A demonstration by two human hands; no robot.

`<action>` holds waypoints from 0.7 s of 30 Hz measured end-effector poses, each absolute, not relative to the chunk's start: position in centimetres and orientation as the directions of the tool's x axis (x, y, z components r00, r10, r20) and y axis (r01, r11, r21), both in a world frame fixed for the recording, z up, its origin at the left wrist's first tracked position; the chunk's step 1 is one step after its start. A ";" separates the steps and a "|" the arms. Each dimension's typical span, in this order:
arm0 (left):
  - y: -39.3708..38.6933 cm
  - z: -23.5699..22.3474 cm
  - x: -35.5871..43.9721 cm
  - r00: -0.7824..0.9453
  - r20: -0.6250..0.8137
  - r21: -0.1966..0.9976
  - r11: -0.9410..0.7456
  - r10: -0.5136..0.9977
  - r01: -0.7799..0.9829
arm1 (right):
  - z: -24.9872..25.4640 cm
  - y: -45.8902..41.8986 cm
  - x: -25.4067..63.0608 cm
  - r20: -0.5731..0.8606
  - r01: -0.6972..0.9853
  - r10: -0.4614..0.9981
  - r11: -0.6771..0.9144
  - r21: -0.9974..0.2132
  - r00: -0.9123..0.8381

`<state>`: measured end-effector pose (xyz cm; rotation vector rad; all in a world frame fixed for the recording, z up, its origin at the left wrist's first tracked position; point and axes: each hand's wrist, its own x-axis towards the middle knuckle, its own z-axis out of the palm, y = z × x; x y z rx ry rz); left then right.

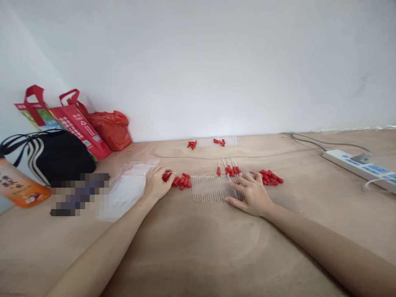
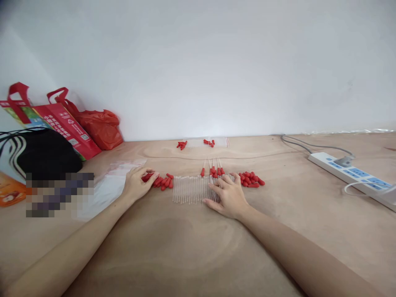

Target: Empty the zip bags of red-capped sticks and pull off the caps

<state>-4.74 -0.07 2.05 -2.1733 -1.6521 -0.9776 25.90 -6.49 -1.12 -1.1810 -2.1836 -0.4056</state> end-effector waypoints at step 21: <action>3.8 3.0 11.6 0.191 0.232 0.110 -0.221 0.954 0.969 | -1.2 -6.4 26.0 0.687 0.896 0.676 0.437 -0.083 -0.267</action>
